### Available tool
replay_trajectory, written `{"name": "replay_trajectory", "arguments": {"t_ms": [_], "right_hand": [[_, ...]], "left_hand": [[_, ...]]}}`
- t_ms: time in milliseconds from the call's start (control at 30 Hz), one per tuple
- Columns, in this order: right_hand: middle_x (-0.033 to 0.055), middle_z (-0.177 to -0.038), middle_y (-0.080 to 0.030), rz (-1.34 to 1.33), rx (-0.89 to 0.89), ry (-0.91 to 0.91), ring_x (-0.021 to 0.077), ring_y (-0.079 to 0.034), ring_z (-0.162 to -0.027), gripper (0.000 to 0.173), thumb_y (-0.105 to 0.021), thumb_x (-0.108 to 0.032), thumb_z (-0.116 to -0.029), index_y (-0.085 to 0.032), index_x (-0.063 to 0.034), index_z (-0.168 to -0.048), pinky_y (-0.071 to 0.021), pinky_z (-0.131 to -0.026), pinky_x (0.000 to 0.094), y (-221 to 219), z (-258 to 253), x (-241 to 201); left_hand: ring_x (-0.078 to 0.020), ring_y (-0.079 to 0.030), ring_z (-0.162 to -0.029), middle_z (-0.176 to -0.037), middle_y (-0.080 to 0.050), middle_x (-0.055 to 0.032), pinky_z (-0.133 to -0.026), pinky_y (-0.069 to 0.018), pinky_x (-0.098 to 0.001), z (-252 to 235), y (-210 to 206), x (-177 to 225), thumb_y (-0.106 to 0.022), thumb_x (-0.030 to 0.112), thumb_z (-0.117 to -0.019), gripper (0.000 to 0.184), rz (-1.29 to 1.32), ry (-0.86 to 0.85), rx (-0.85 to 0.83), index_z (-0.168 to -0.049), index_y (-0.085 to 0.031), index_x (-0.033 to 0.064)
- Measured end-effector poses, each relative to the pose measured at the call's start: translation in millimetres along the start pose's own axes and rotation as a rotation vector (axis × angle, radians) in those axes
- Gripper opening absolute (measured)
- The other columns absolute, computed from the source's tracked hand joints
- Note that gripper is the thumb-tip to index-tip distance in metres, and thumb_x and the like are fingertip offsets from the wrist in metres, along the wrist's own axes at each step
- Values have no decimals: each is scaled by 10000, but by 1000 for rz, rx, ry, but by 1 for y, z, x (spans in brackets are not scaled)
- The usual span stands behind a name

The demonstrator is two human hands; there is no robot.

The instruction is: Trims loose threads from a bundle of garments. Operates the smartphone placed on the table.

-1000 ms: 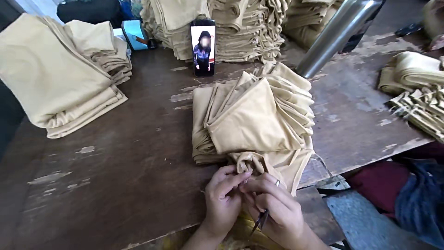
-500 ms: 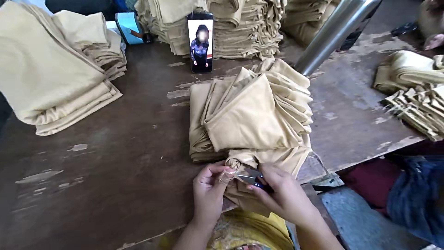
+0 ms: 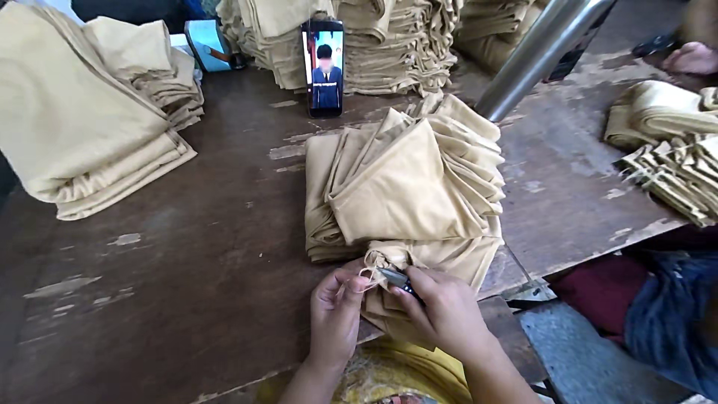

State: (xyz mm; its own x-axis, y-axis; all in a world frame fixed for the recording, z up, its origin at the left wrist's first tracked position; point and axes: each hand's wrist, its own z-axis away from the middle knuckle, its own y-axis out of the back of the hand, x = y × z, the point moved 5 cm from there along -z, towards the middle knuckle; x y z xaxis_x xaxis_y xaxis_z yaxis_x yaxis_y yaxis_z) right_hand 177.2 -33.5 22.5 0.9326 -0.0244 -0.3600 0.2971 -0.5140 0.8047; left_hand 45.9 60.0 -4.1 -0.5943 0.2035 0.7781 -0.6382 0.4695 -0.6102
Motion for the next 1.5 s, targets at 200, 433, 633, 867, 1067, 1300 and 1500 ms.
{"name": "replay_trajectory", "arguments": {"t_ms": [200,433,633,867,1067,1300,1500], "right_hand": [[41,-620,-537,-58,-1,-12,166,-529,-516,472,-461,-456,-1055,-609,-67,-833,-435,-465,323,2,4,4],[32,-603,-511,-63,-30,-21,162,-509,-504,485,-450,-466,-1054,-597,-68,-819,-416,-456,319,4,4,4],[32,-587,-527,-16,-26,-47,175,-532,-485,519,-404,-479,-1061,-622,-66,-834,-421,-434,340,2,-1,-2],[26,-592,-514,-97,-38,-57,146,-509,-495,502,-428,-468,-1061,-611,-70,-814,-419,-450,312,3,2,5],[12,-579,-473,-80,-61,-47,140,-475,-486,510,-446,-504,-1045,-586,-77,-805,-386,-444,306,6,6,7],[-1,-595,-457,-234,-43,-65,99,-447,-505,471,-467,-467,-1050,-571,-65,-830,-382,-468,272,5,4,9],[28,-894,-648,-548,315,-63,20,-615,-755,266,-720,-236,-957,-525,-70,-1030,-531,-667,151,12,3,1]], "left_hand": [[-160,-713,-1092,-1157,-754,-75,-982,-562,-348,0,-1,1,-679,303,-970,189,168,35,-66,-966,-787,148],[-166,-701,-1127,-1187,-746,-78,-995,-554,-357,0,-1,1,-691,266,-952,147,202,38,-91,-954,-790,158],[-159,-696,-1133,-1203,-741,-75,-990,-553,-351,0,-3,0,-672,243,-962,155,181,31,-122,-945,-792,147],[-162,-695,-1138,-1223,-734,-73,-983,-558,-345,0,-2,1,-671,244,-960,158,196,32,-135,-915,-793,155],[-174,-710,-1109,-1191,-744,-94,-967,-566,-350,0,-2,0,-697,243,-929,140,249,81,-86,-891,-791,146],[-172,-721,-1064,-1139,-756,-83,-954,-569,-349,-1,0,-2,-703,259,-921,136,289,121,-54,-900,-787,155],[-175,-730,-1015,-1073,-751,-62,-941,-583,-362,0,-1,-3,-699,299,-946,147,241,134,-59,-989,-742,166]]}}
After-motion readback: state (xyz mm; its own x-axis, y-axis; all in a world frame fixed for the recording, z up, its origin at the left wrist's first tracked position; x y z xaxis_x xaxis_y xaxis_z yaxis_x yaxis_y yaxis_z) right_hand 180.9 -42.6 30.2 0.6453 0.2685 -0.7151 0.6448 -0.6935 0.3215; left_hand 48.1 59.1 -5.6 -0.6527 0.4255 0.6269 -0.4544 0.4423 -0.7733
